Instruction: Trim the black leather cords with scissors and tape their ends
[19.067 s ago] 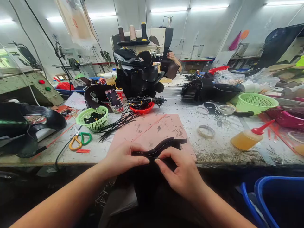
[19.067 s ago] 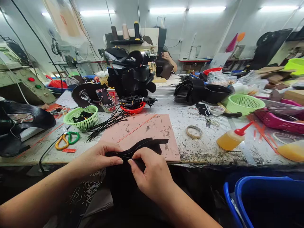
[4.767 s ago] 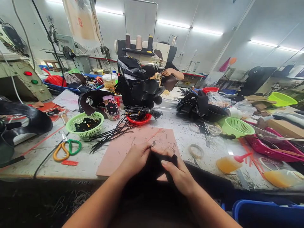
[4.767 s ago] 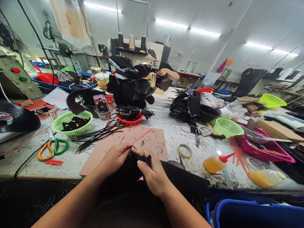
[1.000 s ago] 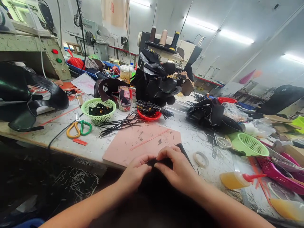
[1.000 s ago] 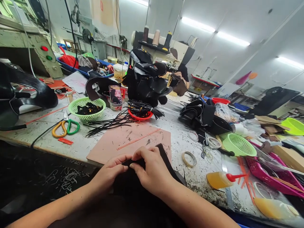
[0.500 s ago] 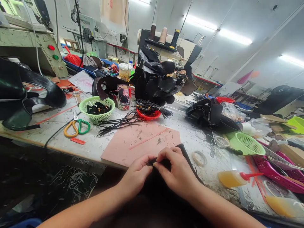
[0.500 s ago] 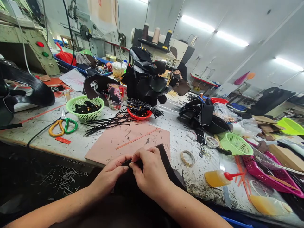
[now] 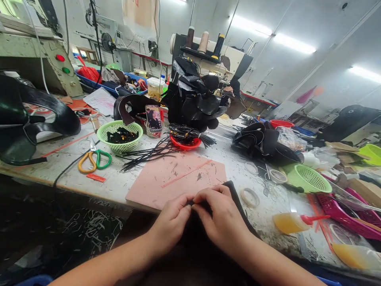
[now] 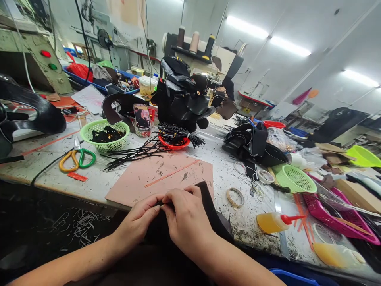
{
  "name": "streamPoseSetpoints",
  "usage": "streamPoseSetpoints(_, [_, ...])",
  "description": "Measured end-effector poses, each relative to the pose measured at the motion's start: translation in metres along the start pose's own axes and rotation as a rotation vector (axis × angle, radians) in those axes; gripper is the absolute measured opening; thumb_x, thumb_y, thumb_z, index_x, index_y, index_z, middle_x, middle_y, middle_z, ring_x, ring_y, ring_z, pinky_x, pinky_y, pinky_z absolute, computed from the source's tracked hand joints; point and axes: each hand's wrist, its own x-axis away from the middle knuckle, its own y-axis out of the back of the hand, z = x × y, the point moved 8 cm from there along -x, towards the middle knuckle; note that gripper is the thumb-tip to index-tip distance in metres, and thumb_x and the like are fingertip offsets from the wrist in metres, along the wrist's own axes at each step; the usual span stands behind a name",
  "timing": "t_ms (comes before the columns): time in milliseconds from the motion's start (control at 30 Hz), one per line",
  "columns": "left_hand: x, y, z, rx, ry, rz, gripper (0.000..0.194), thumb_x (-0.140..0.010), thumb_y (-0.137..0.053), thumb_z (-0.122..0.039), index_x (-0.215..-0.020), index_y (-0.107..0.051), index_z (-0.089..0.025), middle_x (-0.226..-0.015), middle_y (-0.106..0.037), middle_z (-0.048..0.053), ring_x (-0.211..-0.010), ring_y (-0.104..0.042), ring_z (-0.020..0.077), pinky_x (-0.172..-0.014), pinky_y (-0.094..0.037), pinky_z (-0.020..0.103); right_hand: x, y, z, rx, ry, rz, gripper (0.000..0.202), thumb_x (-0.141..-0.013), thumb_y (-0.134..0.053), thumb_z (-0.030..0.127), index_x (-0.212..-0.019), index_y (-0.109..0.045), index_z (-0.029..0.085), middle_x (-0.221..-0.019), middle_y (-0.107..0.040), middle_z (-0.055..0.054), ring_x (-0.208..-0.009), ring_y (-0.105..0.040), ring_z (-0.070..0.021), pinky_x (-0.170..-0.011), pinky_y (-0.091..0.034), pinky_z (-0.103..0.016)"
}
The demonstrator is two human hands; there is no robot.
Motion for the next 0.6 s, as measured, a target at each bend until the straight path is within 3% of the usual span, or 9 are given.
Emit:
streamPoseSetpoints(167, [0.000,0.002,-0.004,-0.088,-0.052,-0.027,0.035,-0.077,-0.039,-0.015,-0.104,-0.061,-0.021,-0.099,-0.066,0.002,-0.096,-0.055,0.0208,-0.088,-0.040,0.031,0.001,-0.001,0.002,-0.005,0.046,0.017,0.012,-0.076,-0.047,0.009,-0.084,-0.052,0.018,-0.075,-0.065,-0.003,-0.066,-0.057,-0.0154,-0.073,-0.036,-0.035])
streamPoseSetpoints(267, [-0.001,0.003,-0.005,-0.145,-0.082,-0.048,0.035,-0.078,-0.039,-0.013,-0.103,-0.062,-0.021,-0.098,-0.066,0.001,-0.093,-0.056,0.0200,-0.085,-0.042,0.030,0.001,0.000,0.009,0.014,0.154,0.051,0.018,-0.077,-0.048,0.010,-0.093,-0.051,0.017,-0.077,-0.064,-0.003,-0.068,-0.057,-0.0153,-0.073,-0.037,-0.033])
streamPoseSetpoints(367, [-0.001,0.006,-0.003,-0.162,-0.081,-0.073,0.034,-0.078,-0.039,-0.014,-0.102,-0.062,-0.021,-0.095,-0.067,0.001,-0.089,-0.058,0.0188,-0.083,-0.043,0.029,0.001,0.005,0.014,0.142,0.250,0.058,0.013,-0.077,-0.048,0.014,-0.089,-0.052,0.016,-0.074,-0.062,-0.004,-0.068,-0.054,-0.0165,-0.078,-0.036,-0.036])
streamPoseSetpoints(467, [0.000,0.009,0.000,-0.141,-0.061,-0.101,0.032,-0.079,-0.040,-0.016,-0.102,-0.062,-0.021,-0.095,-0.067,0.000,-0.088,-0.058,0.0177,-0.082,-0.043,0.027,-0.002,0.015,0.007,0.254,0.197,0.015,0.005,-0.074,-0.050,0.020,-0.078,-0.053,0.017,-0.068,-0.059,-0.003,-0.066,-0.051,-0.0173,-0.084,-0.032,-0.041])
streamPoseSetpoints(600, [-0.001,0.007,0.001,-0.064,-0.034,-0.078,0.029,-0.080,-0.043,-0.021,-0.101,-0.062,-0.021,-0.095,-0.067,0.001,-0.086,-0.059,0.0181,-0.080,-0.044,0.027,-0.004,0.020,-0.003,0.172,0.120,0.030,0.003,-0.073,-0.051,0.016,-0.073,-0.051,0.019,-0.064,-0.058,0.001,-0.066,-0.050,-0.0156,-0.086,-0.028,-0.041])
